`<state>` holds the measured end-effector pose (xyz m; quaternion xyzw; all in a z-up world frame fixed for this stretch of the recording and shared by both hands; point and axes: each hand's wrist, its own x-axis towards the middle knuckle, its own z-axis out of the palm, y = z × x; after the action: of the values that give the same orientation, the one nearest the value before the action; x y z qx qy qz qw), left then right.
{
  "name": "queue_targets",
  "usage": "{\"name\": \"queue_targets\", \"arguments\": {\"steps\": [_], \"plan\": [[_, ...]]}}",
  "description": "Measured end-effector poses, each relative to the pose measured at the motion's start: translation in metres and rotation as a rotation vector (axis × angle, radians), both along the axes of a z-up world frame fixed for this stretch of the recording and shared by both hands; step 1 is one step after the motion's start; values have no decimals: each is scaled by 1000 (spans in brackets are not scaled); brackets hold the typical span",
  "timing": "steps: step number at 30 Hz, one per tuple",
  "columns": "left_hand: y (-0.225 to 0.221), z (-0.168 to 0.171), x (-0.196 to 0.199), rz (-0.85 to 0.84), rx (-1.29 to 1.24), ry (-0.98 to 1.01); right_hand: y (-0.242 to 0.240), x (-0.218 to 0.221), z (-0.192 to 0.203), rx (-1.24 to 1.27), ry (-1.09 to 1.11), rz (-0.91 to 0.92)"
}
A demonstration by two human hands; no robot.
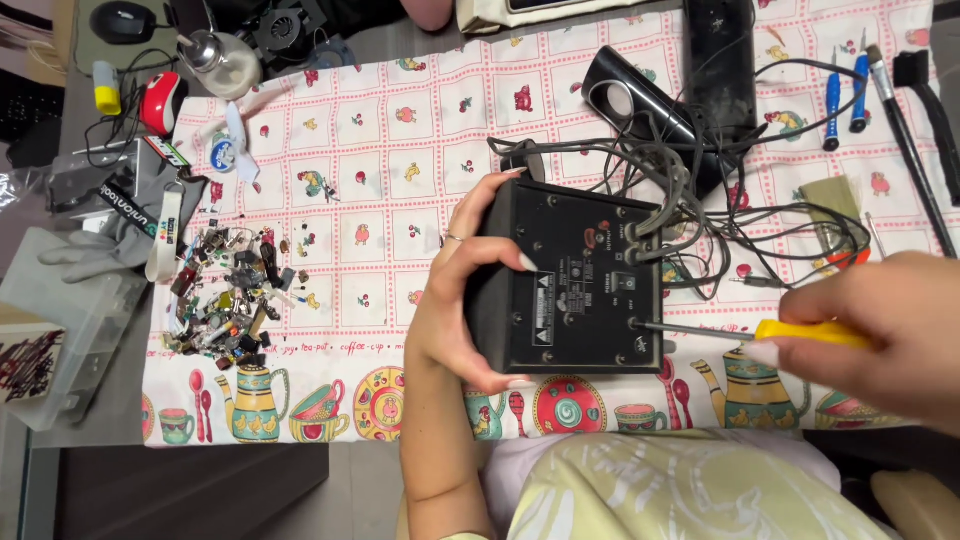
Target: Using a manual screwdriver to remove several screws from the back panel of an electronic device
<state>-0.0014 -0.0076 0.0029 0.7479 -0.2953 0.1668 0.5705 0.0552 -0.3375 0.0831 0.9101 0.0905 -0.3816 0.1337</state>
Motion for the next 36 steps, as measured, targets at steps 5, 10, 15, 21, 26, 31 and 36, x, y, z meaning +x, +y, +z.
{"name": "queue_targets", "arguments": {"steps": [5, 10, 15, 21, 26, 31, 36], "plan": [[1, 2, 0, -16, -31, 3, -3, -15, -10, -209, -194, 414], [-1, 2, 0, -12, -34, 16, -48, -17, -52, 86, -548, 839], [-2, 4, -1, -12, -9, 45, -36, -30, -39, 351, -1086, 1306], [-4, 3, 0, -14, 9, 11, -45, -32, -49, 463, -1077, 1203], [-7, 8, 0, 5, 120, 12, -28, 14, -20, -74, -232, 436], [-3, 4, 0, -4, 75, 8, -8, 27, 5, -58, 6, 136], [-4, 5, -3, -3, 56, 23, 3, 19, 25, 90, 142, -281]]}}
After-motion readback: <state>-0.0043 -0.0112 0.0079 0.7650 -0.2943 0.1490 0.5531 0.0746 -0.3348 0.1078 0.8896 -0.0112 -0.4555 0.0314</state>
